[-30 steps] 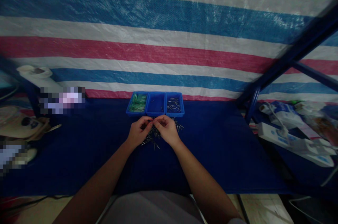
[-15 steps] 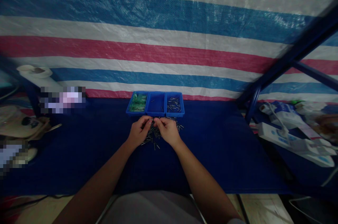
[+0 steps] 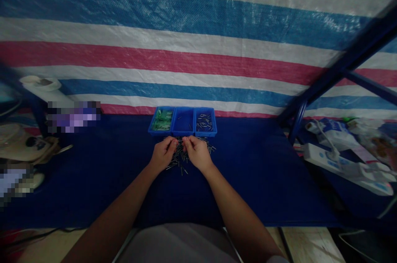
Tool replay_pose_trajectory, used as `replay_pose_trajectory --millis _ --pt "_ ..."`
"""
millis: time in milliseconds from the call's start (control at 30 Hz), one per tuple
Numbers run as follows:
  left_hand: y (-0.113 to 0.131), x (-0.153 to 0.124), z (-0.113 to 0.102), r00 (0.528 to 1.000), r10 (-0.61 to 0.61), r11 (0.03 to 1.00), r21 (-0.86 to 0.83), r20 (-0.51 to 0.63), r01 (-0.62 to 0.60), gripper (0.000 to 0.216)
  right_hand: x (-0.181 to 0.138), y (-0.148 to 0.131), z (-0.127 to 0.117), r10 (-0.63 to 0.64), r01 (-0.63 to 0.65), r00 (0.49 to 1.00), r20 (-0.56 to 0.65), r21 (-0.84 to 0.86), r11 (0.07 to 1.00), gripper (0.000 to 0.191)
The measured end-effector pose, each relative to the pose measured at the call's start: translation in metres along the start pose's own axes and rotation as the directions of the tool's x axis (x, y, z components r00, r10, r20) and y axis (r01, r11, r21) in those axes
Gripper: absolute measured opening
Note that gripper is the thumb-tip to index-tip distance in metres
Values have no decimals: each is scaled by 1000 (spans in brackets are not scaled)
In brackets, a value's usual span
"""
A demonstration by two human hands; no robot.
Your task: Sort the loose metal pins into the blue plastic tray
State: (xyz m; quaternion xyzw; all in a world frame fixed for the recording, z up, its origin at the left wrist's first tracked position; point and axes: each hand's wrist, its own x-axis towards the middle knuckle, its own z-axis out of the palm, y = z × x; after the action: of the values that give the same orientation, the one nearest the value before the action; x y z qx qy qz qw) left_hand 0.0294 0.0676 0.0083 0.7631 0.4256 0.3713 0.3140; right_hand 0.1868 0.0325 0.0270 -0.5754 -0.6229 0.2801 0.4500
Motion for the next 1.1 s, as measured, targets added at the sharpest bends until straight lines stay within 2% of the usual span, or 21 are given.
replay_pose_trajectory --millis 267,400,700,933,1100 --pt "1 0 1 1000 -12 999 -44 9 12 26 0 -1 0 43 -43 999 5 24 999 43" --pt "1 0 1 1000 -5 999 -34 21 6 26 0 0 0 21 -20 999 -25 21 1000 39" --pt "1 0 1 1000 -26 999 -30 10 26 27 0 6 4 -12 13 1000 -9 104 995 20" --pt "1 0 0 1000 -8 1000 -15 14 9 26 1 9 3 -30 32 999 -37 63 998 14" --pt "-1 0 1 1000 -14 1000 -20 -5 14 26 2 11 4 -8 12 999 -40 95 995 17"
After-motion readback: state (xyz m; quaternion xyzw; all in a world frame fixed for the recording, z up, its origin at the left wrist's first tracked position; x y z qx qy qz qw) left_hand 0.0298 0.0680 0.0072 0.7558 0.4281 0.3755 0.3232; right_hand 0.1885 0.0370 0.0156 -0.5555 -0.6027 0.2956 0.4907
